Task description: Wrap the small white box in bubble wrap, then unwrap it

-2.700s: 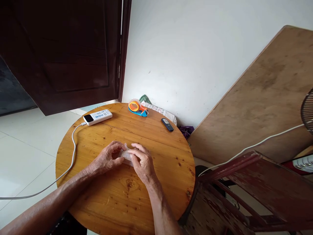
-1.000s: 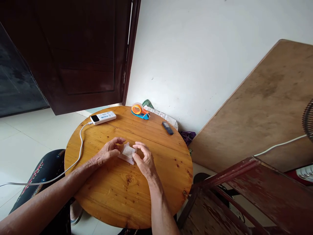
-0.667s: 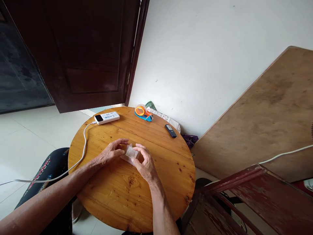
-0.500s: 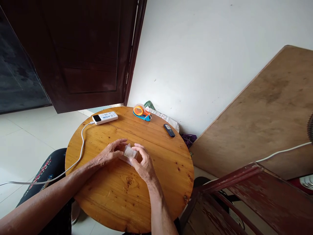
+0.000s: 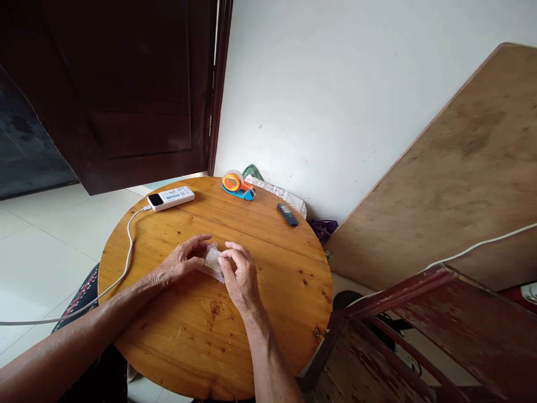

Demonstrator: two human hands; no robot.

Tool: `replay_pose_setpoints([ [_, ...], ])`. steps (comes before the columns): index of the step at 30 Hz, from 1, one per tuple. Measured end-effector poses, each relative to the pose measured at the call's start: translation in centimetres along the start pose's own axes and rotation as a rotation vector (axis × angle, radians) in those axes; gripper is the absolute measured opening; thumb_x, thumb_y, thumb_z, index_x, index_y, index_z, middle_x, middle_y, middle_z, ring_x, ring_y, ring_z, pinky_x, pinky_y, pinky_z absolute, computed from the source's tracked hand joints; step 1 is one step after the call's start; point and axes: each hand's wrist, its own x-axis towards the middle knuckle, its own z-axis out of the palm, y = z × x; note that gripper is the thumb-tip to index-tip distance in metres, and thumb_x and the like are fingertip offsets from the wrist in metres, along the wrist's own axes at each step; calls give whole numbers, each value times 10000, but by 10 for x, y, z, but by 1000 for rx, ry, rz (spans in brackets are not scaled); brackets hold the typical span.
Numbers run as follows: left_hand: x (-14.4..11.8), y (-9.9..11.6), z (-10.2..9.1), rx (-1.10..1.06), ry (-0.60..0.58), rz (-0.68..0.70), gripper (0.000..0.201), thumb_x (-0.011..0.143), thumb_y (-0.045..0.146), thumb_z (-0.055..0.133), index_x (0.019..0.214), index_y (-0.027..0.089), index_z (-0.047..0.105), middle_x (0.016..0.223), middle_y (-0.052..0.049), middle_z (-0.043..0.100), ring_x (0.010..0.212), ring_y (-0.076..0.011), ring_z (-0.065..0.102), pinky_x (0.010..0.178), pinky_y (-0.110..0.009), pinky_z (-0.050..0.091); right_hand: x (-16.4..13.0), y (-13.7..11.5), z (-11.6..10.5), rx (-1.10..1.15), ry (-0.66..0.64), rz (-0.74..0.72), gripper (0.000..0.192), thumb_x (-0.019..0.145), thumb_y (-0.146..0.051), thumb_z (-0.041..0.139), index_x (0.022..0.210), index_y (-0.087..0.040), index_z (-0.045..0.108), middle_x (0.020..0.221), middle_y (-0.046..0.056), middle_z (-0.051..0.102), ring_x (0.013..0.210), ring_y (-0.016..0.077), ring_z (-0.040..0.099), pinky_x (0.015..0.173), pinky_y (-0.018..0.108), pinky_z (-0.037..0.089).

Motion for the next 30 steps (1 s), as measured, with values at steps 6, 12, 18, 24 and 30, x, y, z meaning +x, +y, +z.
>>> replay_pose_setpoints([
  [6, 0, 2, 2, -35, -2, -16, 693, 658, 167, 561, 1348, 142, 498, 1228, -109, 653, 1110, -269, 623, 987, -441, 488, 0, 0, -2, 34, -14, 28, 149, 881, -238, 552, 744, -230, 609, 1138, 99, 699, 1120, 242, 630, 989, 388, 463],
  [12, 1, 2, 4, -44, 12, -38, 672, 663, 166, 567, 1331, 127, 503, 1219, -111, 654, 1126, -268, 611, 997, -427, 478, 0, 0, -12, 41, -122, 47, 105, 783, -191, 627, 874, -236, 653, 1245, 86, 658, 1200, 259, 589, 1054, 428, 424],
  [18, -2, 8, 4, 12, 20, -46, 672, 673, 191, 553, 1335, 91, 489, 1173, -128, 647, 1087, -275, 609, 965, -432, 488, -2, 0, -7, 9, -151, 5, 174, 772, -187, 648, 937, -242, 659, 1301, 90, 619, 1234, 263, 560, 1063, 430, 414],
  [24, -6, 10, 5, 60, -7, 19, 673, 678, 212, 552, 1335, 76, 490, 1136, -135, 626, 1006, -270, 615, 888, -426, 515, -3, -2, -4, 15, -123, -28, 80, 890, -247, 581, 847, -240, 648, 1254, 90, 643, 1184, 244, 587, 1024, 389, 428],
  [30, -10, 13, 5, 177, -20, 176, 641, 673, 169, 534, 1312, 124, 517, 1114, -102, 568, 1028, -259, 574, 939, -437, 480, -2, -4, -7, 99, -78, 32, 151, 949, -310, 515, 848, -228, 592, 1235, 100, 650, 1182, 245, 575, 1018, 382, 405],
])
